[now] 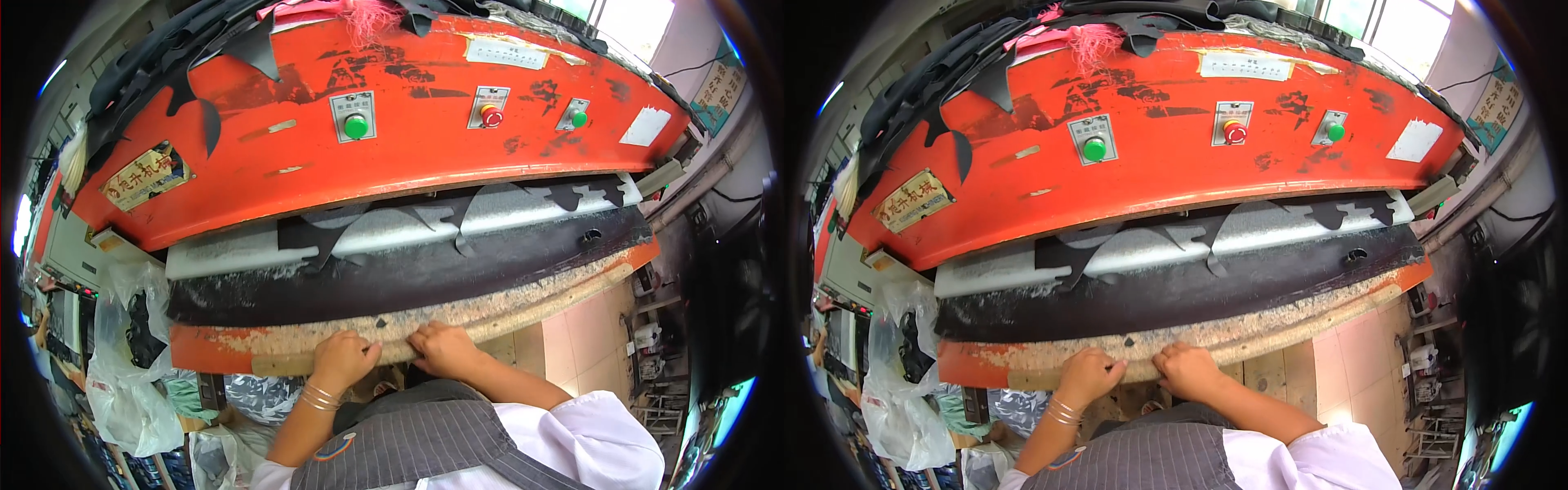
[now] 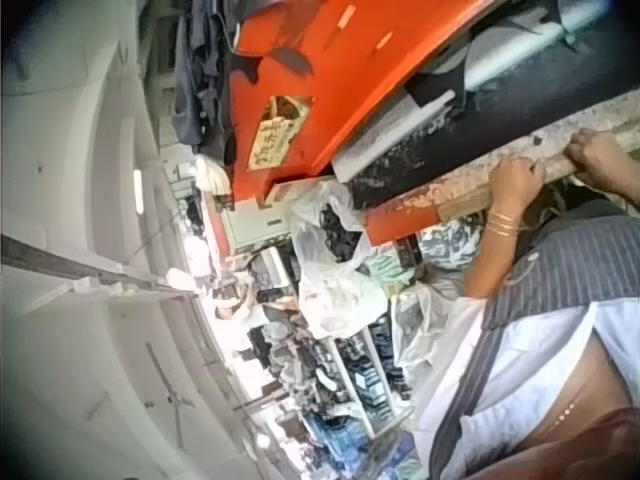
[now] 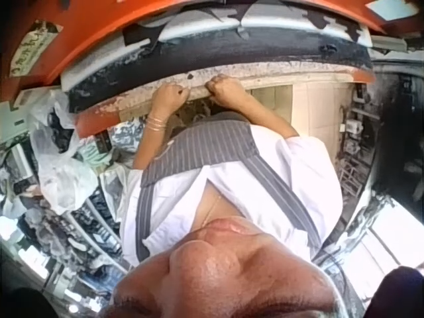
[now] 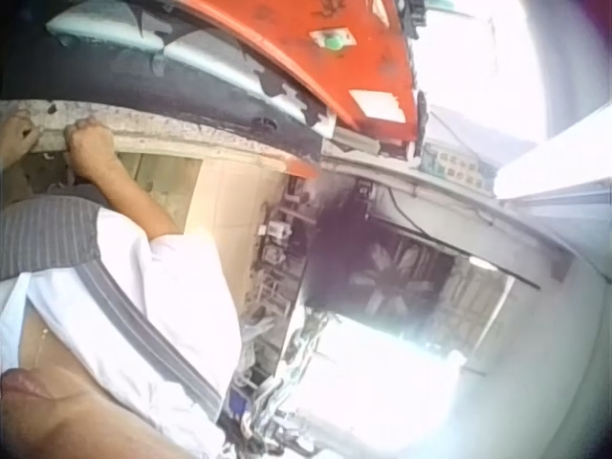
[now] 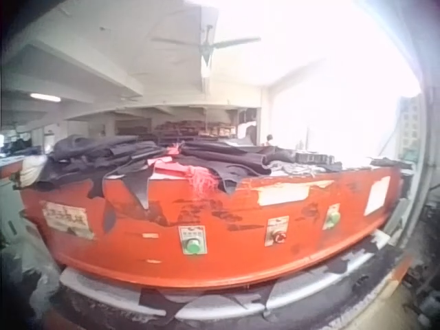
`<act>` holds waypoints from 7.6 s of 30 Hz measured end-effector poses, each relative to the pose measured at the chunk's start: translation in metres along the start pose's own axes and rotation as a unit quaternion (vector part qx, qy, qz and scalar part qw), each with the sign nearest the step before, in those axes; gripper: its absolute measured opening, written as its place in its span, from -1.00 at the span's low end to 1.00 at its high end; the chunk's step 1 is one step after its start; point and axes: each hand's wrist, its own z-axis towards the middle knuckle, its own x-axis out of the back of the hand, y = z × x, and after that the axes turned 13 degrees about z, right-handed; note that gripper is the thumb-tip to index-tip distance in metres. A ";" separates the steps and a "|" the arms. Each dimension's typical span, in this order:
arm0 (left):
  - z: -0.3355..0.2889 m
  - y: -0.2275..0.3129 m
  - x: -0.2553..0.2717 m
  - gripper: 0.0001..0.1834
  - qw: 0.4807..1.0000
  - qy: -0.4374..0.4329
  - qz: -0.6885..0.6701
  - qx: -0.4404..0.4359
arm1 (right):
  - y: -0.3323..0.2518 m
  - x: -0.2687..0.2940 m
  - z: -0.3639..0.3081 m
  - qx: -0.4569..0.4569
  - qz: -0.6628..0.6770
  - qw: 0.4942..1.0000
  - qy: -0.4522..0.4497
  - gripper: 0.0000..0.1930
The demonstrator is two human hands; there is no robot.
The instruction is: Cutting shapes out of a leather sheet using an industrial press machine and a metal die.
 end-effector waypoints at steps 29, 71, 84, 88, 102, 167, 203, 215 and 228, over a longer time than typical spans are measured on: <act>0.223 -0.058 0.056 -0.68 0.884 0.387 -0.007 -0.263 | 0.065 0.042 0.180 -0.151 0.777 0.595 0.144 0.02; 0.316 0.121 -0.074 -0.25 0.967 0.224 -0.063 0.107 | 0.333 0.179 0.109 -0.090 0.058 0.976 0.190 -0.48; 0.314 0.117 -0.067 -0.25 0.965 0.239 -0.064 0.089 | 0.323 0.177 0.102 -0.062 -0.043 0.977 0.201 -0.48; 0.309 0.104 -0.063 -0.24 0.908 0.273 -0.300 0.104 | 0.304 0.193 0.094 -0.074 0.042 0.975 0.203 -0.25; 0.327 0.043 0.155 -0.71 0.793 0.606 0.060 0.009 | 0.266 0.369 0.171 0.051 0.058 0.606 0.792 -0.38; 0.387 0.116 -0.058 -0.50 0.974 0.214 -0.054 -0.038 | 0.413 0.263 0.146 -0.216 0.023 0.956 0.197 -0.79; 0.362 0.090 -0.045 -0.55 0.940 0.255 -0.226 0.039 | 0.394 0.262 0.066 -0.065 0.120 0.962 0.236 -0.23; 0.323 0.055 0.135 -0.70 0.743 0.670 -0.011 -0.008 | 0.296 0.351 0.123 0.035 0.197 0.806 0.557 -0.86; 0.201 0.181 -0.019 -0.73 0.983 0.075 -0.136 -0.102 | 0.244 0.206 -0.011 0.039 0.060 0.994 -0.081 -0.35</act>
